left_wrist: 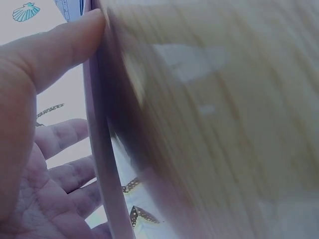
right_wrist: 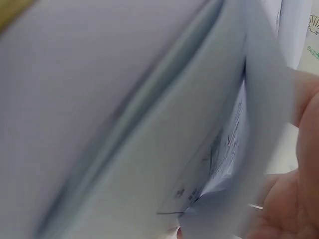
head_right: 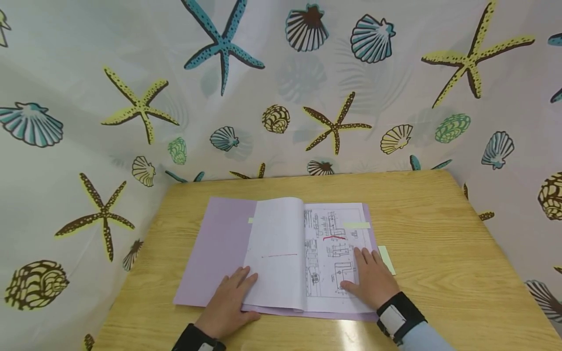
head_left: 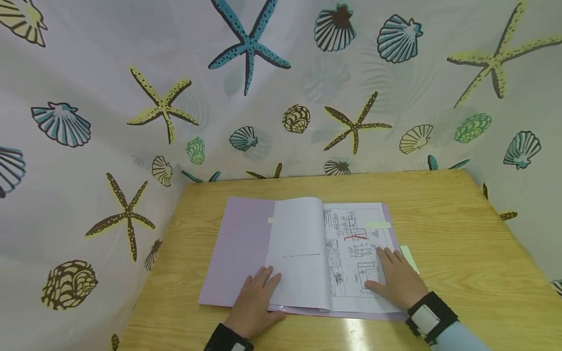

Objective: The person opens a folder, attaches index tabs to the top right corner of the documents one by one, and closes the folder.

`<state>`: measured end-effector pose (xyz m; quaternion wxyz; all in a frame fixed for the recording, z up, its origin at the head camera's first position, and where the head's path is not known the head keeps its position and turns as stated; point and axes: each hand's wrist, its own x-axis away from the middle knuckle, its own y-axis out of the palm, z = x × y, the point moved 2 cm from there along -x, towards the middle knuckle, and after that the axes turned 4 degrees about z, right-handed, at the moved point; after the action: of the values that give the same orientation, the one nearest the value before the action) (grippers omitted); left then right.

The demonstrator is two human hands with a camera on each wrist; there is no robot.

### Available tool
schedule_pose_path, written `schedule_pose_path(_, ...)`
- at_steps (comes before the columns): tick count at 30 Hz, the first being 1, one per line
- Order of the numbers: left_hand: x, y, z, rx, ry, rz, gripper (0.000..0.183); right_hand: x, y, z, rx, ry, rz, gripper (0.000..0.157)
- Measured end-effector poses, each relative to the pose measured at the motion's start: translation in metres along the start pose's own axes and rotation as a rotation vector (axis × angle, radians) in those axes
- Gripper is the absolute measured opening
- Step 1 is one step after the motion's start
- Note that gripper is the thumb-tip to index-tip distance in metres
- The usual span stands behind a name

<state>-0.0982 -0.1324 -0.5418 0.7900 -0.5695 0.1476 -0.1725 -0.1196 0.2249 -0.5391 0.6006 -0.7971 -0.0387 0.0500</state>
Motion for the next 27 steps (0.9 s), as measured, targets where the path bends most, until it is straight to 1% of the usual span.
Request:
schedule_pose_path(4, -0.0004, 0.0006, -0.0003, 0.004, 0.008, -0.002, 0.090, -0.0008, -0.0004, -0.0005, -0.025, 0.002, 0.011, 0.102)
schedule_pose_path(8, -0.0005, 0.0017, -0.0007, 0.001, 0.015, -0.003, 0.090, -0.0016, -0.0013, -0.0010, -0.049, -0.008, 0.022, 0.099)
schedule_pose_path(15, -0.0005, 0.0010, 0.0009, 0.000, 0.022, 0.002, 0.087, -0.0024, -0.0015, -0.0035, -0.015, -0.051, 0.046, 0.089)
schedule_pose_path(21, -0.0003, 0.0004, 0.0017, 0.000, 0.020, -0.002, 0.086, -0.0021, -0.0022, -0.0046, 0.011, -0.036, 0.068, 0.084)
schedule_pose_path(27, -0.0011, -0.0003, 0.0019, -0.002, 0.021, -0.009, 0.085, -0.0018, -0.0032, -0.0058, -0.005, -0.025, 0.070, 0.082)
